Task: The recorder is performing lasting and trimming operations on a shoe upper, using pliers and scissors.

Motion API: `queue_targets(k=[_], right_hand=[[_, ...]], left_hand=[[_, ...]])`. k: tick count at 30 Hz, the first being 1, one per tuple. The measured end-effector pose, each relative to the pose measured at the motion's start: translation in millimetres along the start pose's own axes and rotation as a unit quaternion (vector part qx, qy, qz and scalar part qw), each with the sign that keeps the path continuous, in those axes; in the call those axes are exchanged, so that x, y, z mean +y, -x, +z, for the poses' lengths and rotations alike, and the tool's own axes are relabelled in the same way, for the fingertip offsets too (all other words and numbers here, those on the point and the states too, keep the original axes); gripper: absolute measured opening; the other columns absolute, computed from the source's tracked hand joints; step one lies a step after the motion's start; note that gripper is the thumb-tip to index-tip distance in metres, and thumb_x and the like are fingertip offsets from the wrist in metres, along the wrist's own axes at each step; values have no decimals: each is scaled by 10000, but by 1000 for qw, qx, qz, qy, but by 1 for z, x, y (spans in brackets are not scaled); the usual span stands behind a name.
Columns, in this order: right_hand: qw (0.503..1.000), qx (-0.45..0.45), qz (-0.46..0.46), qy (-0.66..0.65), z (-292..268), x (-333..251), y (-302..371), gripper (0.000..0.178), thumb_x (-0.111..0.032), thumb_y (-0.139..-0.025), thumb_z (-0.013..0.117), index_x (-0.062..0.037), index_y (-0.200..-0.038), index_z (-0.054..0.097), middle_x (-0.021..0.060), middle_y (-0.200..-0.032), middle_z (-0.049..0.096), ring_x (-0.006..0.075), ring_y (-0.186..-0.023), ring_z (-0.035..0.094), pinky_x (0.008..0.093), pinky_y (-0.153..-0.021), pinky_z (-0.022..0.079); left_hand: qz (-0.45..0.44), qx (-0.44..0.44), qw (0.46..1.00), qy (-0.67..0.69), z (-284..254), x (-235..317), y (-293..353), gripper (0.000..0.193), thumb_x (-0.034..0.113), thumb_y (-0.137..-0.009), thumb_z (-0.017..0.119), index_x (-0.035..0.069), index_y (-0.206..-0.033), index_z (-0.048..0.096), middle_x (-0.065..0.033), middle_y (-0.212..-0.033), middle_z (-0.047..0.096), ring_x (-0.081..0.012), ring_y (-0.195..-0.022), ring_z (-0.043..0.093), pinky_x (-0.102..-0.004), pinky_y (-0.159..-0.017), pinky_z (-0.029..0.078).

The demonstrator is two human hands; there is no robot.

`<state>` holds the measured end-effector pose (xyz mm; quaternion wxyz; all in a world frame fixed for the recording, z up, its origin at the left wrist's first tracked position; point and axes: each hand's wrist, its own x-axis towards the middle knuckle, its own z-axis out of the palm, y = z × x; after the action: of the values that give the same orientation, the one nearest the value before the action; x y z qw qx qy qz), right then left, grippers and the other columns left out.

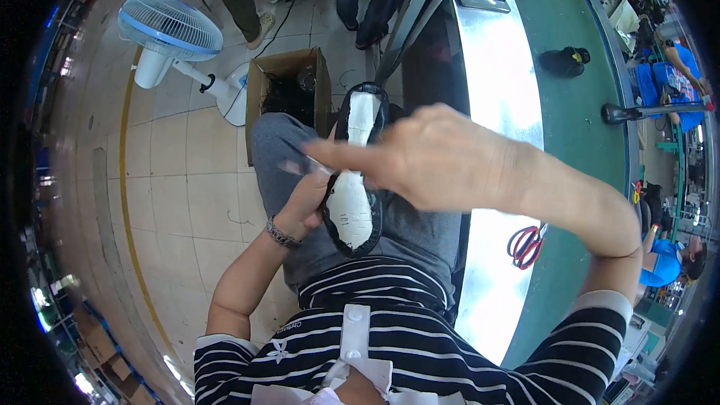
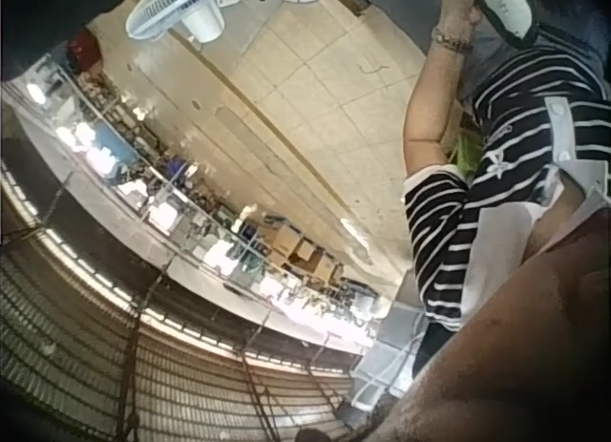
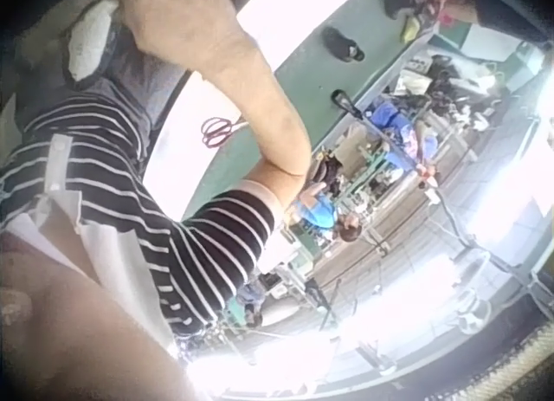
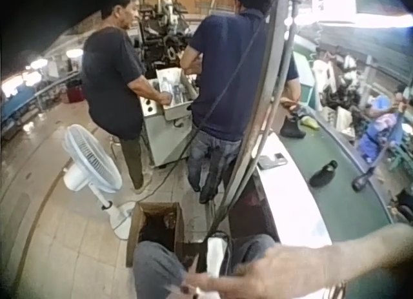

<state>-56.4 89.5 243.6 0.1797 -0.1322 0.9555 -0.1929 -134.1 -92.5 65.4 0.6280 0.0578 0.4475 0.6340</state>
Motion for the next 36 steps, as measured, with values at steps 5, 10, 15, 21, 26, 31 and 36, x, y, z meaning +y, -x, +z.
queue_targets(k=[5,10,15,21,26,31,36], right_hand=[[990,38,61,119,31,48,-15,616,-197,-951,567,-190,-1505,297,114,-606,630,199,-451,596,284,-399,433],[982,183,1,51,34,45,-7,661,-220,-961,569,-230,-1523,221,79,-504,544,208,-403,557,302,-406,434],[993,37,60,91,44,44,-11,602,-257,-986,519,-220,-1517,238,92,-531,554,232,-427,568,330,-400,436],[991,59,106,53,57,26,-2,594,-252,-969,557,-243,-1501,293,79,-494,530,214,-399,547,325,-382,412],[989,35,66,125,45,15,-3,657,-139,-918,578,-186,-1498,273,106,-585,619,223,-475,624,316,-432,479],[994,47,93,34,58,7,-1,706,-70,-872,569,-188,-1501,272,102,-592,625,224,-486,633,307,-428,467],[995,66,69,-23,50,-10,1,678,-73,-889,541,-177,-1499,263,108,-579,615,243,-483,632,310,-428,472]], left_hand=[[26,-2,1000,15,9,12,-2,849,407,-914,627,212,-1561,112,-58,-1324,491,-145,-1101,535,-328,-942,450],[32,-12,999,9,7,14,-3,858,386,-907,642,226,-1561,110,-49,-1300,514,-130,-1083,543,-324,-934,456],[3,-13,999,49,6,16,-3,826,306,-890,674,230,-1546,178,-32,-1188,572,-104,-1022,577,-304,-876,491],[-25,-28,999,39,6,20,0,843,234,-861,705,235,-1535,199,-17,-1134,574,-111,-1015,584,-315,-853,504],[-52,-37,997,45,-6,16,-1,941,188,-816,752,249,-1542,157,-17,-1164,557,-137,-1036,582,-336,-879,494],[-48,-56,996,46,-6,13,0,967,128,-775,789,200,-1529,188,-36,-1212,528,-175,-1086,567,-371,-918,475],[-68,-66,994,54,-10,7,4,1033,86,-736,820,173,-1529,164,-59,-1258,506,-200,-1151,540,-378,-970,445]])
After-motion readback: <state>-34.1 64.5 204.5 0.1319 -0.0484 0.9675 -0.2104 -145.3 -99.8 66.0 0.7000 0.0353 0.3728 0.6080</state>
